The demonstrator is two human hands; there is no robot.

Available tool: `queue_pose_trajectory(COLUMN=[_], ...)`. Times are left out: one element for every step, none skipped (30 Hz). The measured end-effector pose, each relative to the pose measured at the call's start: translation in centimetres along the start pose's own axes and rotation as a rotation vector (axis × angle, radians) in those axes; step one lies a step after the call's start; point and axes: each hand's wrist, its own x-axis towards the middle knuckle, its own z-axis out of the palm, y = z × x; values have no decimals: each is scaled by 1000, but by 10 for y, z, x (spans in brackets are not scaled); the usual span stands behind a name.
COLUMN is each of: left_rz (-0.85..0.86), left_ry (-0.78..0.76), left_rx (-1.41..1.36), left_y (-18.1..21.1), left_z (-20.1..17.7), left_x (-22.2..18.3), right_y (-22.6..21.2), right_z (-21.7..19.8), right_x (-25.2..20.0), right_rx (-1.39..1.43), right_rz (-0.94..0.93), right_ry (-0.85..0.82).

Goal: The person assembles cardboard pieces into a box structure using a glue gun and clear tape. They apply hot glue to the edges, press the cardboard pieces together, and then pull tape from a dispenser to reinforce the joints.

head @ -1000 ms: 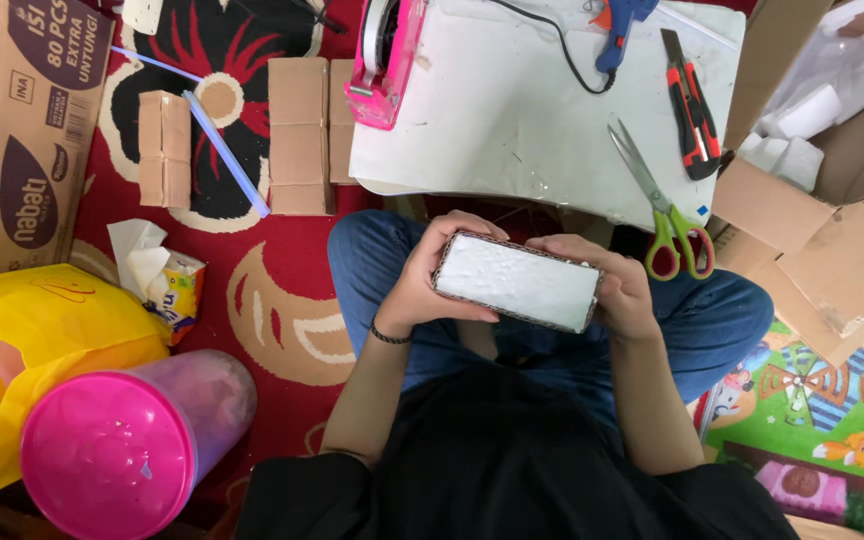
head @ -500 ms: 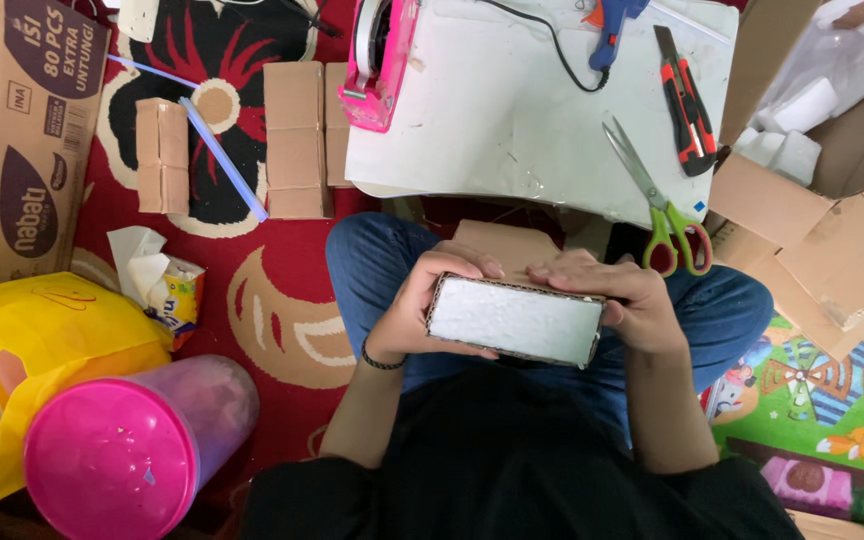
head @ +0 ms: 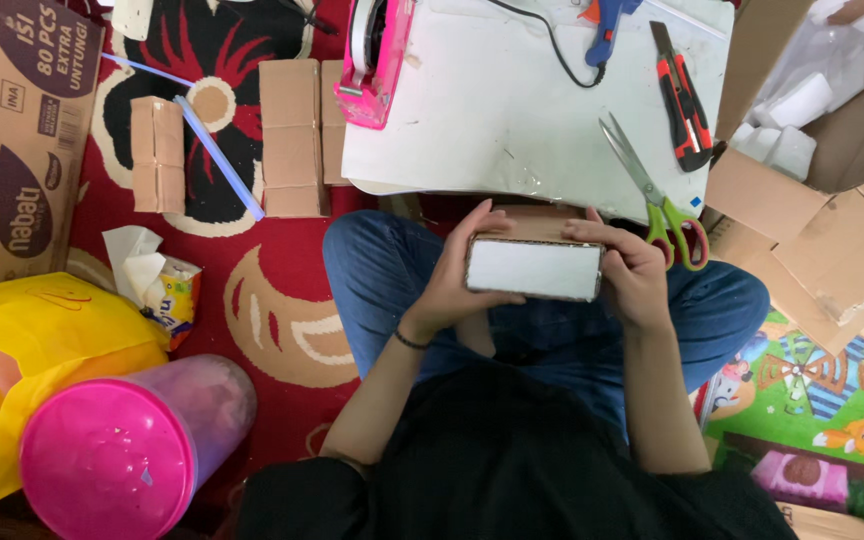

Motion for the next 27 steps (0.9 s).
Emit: queue_pose_trajectory(left_rz=[-4, -73, -141, -143, -186, -229, -230, -234, -240, -243, -252, -260, -259, -312, -366, -366, -405, -443, -444, -455, -466, -467, -486, -504, -502, -539, -578], left_ry=[-1, -8, -15, -17, -33, -49, -52, -56, -60, -64, -98, -132, -136, -144, -150, -152, -192, -232, -235, -267, -298, -298, -327, -356, -357, -331, -306], left_rx=[-4, -20, -34, -37, -16, 4, 2, -8, -17, -18, -12, -6, -6, 74, 155, 155, 272, 389, 391, 477, 564, 566, 640, 715, 715, 663, 611], left_y=[-11, -22, -34, -40, -47, -53, -53, -52, -51, -51, -53, -54, -46, -39, -31, -24, -17, -10, -7, -5, -2, 1, 3, 5, 3, 1, 0], left_z=[1, 2, 2, 0, -1, -3, 0, 2, 4, 5, 6, 7, 8, 9, 10, 9, 8, 6, 8, 10, 12, 15, 18, 21, 24, 27, 30], left_x=[-2, -4, -6, -7, -8, -9, -7, -5, -4, -4, -2, 0, 4, 9, 12, 16, 20, 24, 26, 29, 31, 33, 37, 41, 40, 39, 37], right_y=[11, 22, 34, 38, 41, 44, 50, 55, 60, 65, 71, 76, 84, 91, 98, 106, 114, 123, 123, 123, 123, 117, 110, 104, 102, 100, 98], right_z=[-3, -6, -8, -7, -7, -6, -10, -13, -15, -17, -21, -24, -24, -24, -24, -25, -26, -27, -23, -20, -16, -11, -6, -2, -1, 0, 2], right_x=[-5, -10, -14, -18, -23, -27, -29, -31, -33, -35, -35, -35, -36, -37, -39, -39, -38, -37, -34, -32, -29, -27, -23, -20, -18, -17, -16], right_rx=[-2, 24, 51, 49, 29, 8, 7, 64, 122, 122, 164, 205, 204, 234, 265, 265, 301, 338, 340, 339, 337, 340, 311, 283, 282, 276, 270], right_rz=[4, 14, 23, 25, 70, 115, 116, 134, 152, 153, 166, 179, 176, 174, 173, 173, 165, 157, 157, 140, 123, 124, 112, 100, 98, 94, 92], right_ry=[3, 43, 82, 85, 88, 90, 94, 100, 107, 112, 147, 183, 185, 194, 202, 204, 210, 217, 220, 214, 206, 207, 190, 173, 174, 166, 159])
